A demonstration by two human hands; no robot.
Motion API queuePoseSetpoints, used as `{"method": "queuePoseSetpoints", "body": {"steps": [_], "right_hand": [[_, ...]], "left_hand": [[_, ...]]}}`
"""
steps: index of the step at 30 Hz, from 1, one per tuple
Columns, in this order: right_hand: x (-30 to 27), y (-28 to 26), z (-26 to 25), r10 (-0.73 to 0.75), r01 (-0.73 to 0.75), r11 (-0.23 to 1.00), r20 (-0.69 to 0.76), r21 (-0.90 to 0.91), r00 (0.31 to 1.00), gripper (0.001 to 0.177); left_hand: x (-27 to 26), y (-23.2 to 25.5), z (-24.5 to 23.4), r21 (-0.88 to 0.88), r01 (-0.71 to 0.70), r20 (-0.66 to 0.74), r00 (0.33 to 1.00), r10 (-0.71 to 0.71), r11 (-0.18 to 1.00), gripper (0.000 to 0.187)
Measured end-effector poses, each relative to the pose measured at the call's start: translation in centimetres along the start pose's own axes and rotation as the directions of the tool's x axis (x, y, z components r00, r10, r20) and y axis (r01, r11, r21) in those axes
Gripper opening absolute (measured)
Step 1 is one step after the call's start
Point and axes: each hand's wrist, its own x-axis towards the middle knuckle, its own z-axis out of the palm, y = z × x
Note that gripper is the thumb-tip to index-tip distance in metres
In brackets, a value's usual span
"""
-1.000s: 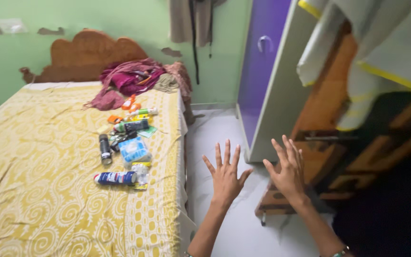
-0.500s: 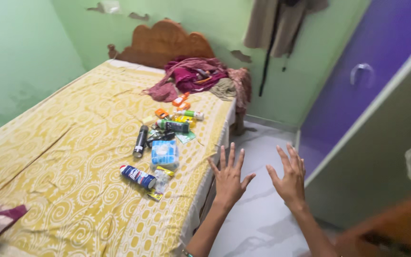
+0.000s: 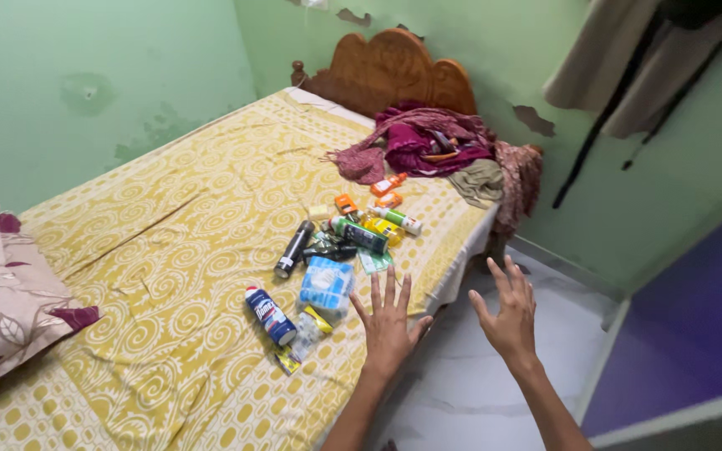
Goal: The person moves between a bedroom and an adjacent bathroom, picking up bottles of floor cleaner, body lotion, and hand soap from a bed and placing them on a bathroom shelf. The person repeats this process for several items.
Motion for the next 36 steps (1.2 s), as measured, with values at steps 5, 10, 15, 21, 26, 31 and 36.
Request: {"method": "queuePoseSetpoints", "body": {"steps": [5,10,15,21,26,31,36], "right_hand": [[6.5,1.4,4.0,-0.048,0.047,0.998,0.013,0.052,0.999,0.069],[14.2,2.5,7.7,-0.100,0.099,0.994,0.023,0.055,0.995,0.069],[19.2,3.8,12.3,-0.154,0.154,0.981,-0.009,0.114,0.988,0.067],[21.9,5.2,20.0,-0.144,0.112,0.975,0.161,0.194,0.976,0.069],[23.8,6.4,29.3,-0.216,0.106,0.921,0.263,0.375,0.940,0.062],[24.0,8.9,37.8,-0.257,0.026,0.904,0.493,0.427,0.831,0.065],[24.5,11.3,45.8,-0.359,0.110,0.900,0.574,0.422,0.736,0.060]], "left_hand": [[5.7,-3.2,2.1,0.045,0.089,0.007,0.996,-0.089,0.995,0.096],[13.1,-7.3,3.6,0.054,0.181,0.000,0.983,-0.181,0.982,0.096],[18.0,-11.2,5.3,0.131,0.288,-0.134,0.953,-0.271,0.948,0.096],[18.6,-15.8,5.8,0.194,0.494,-0.040,0.867,-0.496,0.848,0.097],[18.9,-18.9,6.5,0.236,0.580,-0.175,0.815,-0.553,0.780,0.095],[19.7,-19.5,8.0,0.235,0.672,-0.195,0.740,-0.643,0.702,0.095],[20.8,-18.8,9.8,0.193,0.730,-0.235,0.683,-0.692,0.655,0.097]]}}
